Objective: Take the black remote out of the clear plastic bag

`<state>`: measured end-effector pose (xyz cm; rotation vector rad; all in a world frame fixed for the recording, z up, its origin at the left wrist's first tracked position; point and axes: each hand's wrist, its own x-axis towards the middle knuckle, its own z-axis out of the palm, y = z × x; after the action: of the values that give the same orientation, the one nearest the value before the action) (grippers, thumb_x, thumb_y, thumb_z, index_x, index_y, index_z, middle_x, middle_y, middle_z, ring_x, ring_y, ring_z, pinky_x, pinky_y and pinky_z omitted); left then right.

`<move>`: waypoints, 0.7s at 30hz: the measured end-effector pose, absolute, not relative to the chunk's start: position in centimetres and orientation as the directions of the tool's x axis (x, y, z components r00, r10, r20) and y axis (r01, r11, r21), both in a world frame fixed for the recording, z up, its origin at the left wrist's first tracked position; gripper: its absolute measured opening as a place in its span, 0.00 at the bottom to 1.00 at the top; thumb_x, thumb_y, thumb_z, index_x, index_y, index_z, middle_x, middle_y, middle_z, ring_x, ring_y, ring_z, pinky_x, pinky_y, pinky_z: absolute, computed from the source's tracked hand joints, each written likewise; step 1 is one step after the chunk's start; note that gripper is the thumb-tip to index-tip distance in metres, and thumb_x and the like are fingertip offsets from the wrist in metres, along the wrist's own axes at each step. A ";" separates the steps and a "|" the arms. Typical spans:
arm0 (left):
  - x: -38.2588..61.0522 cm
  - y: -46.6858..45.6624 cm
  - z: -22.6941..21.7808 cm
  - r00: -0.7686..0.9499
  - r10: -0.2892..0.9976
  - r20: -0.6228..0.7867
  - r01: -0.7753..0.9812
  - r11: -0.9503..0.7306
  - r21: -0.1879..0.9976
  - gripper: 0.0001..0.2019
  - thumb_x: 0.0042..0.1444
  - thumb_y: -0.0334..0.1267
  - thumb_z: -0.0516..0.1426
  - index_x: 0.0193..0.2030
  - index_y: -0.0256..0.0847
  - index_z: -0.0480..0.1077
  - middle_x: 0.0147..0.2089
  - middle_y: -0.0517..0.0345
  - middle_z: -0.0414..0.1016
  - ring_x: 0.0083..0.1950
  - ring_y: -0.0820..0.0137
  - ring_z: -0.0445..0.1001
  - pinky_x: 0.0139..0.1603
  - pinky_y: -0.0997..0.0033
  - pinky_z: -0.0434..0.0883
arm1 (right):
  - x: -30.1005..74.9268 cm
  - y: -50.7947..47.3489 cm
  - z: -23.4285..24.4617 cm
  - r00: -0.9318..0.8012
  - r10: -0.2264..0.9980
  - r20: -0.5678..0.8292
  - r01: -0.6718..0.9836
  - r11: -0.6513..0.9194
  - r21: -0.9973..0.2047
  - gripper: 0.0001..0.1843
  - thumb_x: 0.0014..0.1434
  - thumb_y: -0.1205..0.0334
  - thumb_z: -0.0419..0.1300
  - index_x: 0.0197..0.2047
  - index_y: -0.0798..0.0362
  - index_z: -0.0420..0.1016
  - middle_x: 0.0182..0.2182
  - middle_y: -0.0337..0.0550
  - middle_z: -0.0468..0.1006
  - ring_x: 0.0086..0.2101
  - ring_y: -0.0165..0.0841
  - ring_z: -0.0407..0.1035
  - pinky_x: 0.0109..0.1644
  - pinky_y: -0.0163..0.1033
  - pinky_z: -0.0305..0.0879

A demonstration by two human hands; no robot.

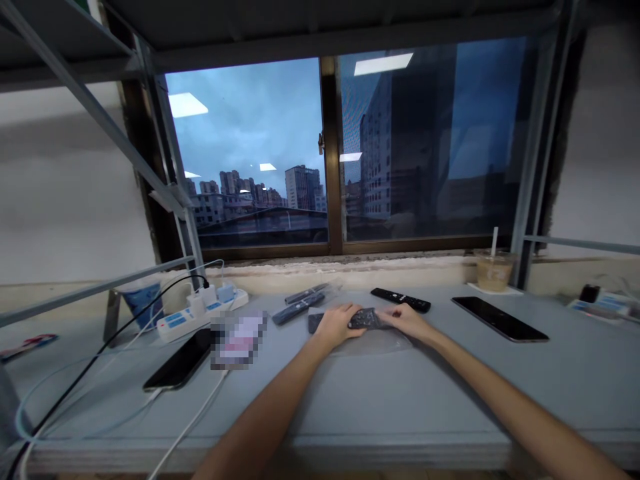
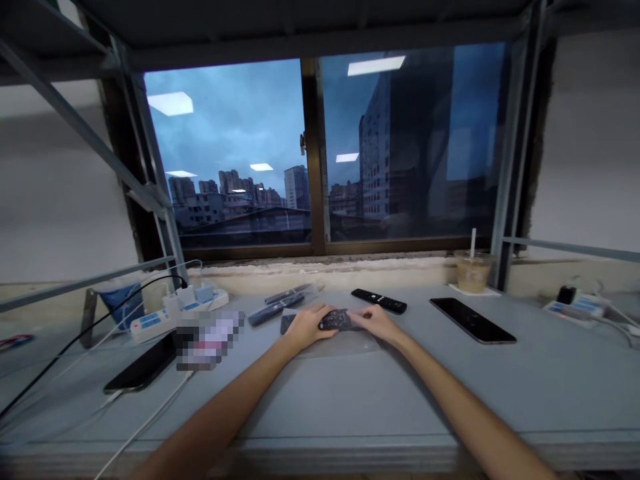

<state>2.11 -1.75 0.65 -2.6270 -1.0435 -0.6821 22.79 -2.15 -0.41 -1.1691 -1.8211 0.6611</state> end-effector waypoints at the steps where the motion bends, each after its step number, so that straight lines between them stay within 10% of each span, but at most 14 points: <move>1: 2.1 -1.7 0.6 0.640 0.570 0.515 0.687 -0.724 -0.052 0.19 0.50 0.44 0.58 0.48 0.40 0.64 0.42 0.55 0.70 0.42 0.64 0.70 0.43 0.69 0.67 | 22.7 -2.3 -0.3 -0.202 0.912 0.358 0.453 0.411 -0.792 0.22 0.47 0.46 0.56 0.25 0.56 0.79 0.23 0.43 0.77 0.26 0.34 0.67 0.30 0.36 0.62; 21: 1.6 -0.8 1.0 0.632 0.574 0.521 0.705 -0.705 -0.078 0.20 0.50 0.45 0.59 0.49 0.41 0.64 0.43 0.54 0.70 0.44 0.63 0.70 0.46 0.67 0.66 | 24.0 -2.3 0.8 -0.096 0.943 0.319 0.348 0.332 -0.877 0.15 0.44 0.52 0.61 0.29 0.55 0.79 0.37 0.47 0.78 0.38 0.37 0.69 0.42 0.39 0.63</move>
<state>1.58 -0.77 0.96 -2.5813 -1.0353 -0.6841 23.96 -2.33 0.83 -1.1834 -1.6401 0.7796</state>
